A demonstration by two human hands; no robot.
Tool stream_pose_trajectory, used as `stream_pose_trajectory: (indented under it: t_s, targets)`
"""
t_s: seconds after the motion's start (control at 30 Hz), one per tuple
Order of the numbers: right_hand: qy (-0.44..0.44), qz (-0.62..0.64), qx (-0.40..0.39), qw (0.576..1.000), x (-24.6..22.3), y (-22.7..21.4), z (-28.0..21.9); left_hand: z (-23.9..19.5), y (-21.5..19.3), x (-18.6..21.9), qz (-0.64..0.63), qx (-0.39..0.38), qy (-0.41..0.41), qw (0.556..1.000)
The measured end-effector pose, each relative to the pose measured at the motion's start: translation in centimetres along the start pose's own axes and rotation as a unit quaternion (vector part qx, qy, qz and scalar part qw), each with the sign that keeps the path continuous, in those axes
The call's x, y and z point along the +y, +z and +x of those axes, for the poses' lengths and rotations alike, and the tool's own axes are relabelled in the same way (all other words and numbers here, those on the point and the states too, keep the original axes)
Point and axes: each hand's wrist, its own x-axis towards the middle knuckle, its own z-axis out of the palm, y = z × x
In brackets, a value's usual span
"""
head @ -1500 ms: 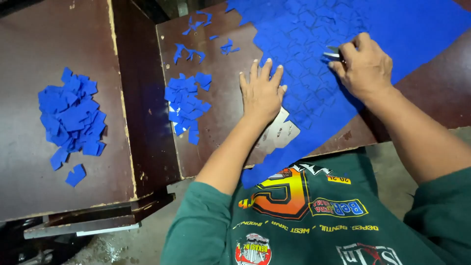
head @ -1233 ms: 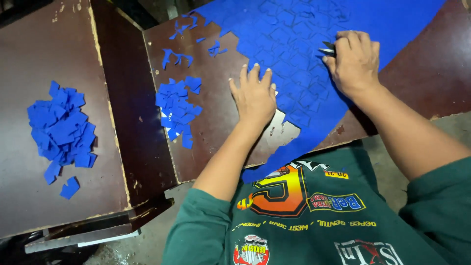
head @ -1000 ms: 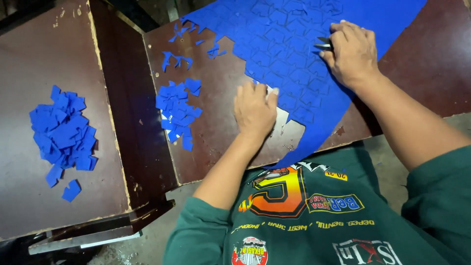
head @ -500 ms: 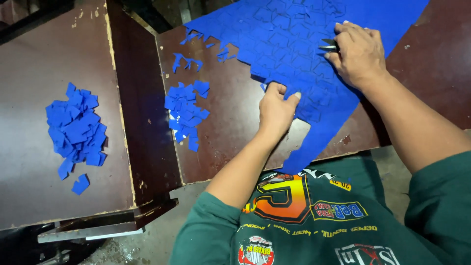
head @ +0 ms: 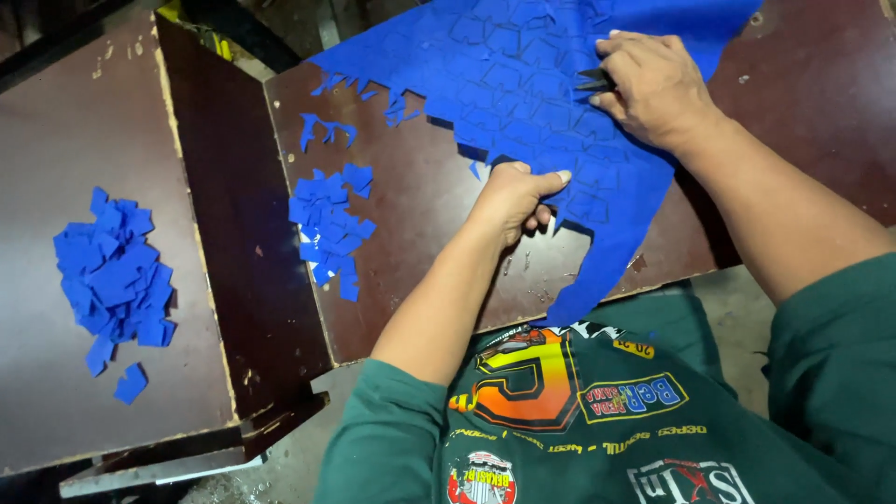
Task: Using a small hand tool to precisely cut out pre-marked geometric shapes from a large sheet of blue fabric on a work table.
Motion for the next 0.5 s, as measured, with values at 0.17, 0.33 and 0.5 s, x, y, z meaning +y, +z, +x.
stream_pose_trajectory:
  t_s: [0.17, 0.33, 0.5]
  targets:
    - [-0.012, 0.003, -0.031, 0.999, 0.6, 0.2, 0.1, -0.1, 0.0, 0.4, 0.056, -0.033, 0.000, 0.998]
    - [-0.035, 0.002, -0.047, 0.998, 0.2, -0.9, 0.8, -0.1, 0.0, 0.5, 0.060, -0.049, -0.012, 0.997]
    - [0.012, 0.037, 0.076, 0.996, -2.3, -4.4, 1.4, 0.3, 0.5, -0.3, 0.052, -0.017, 0.036, 0.998]
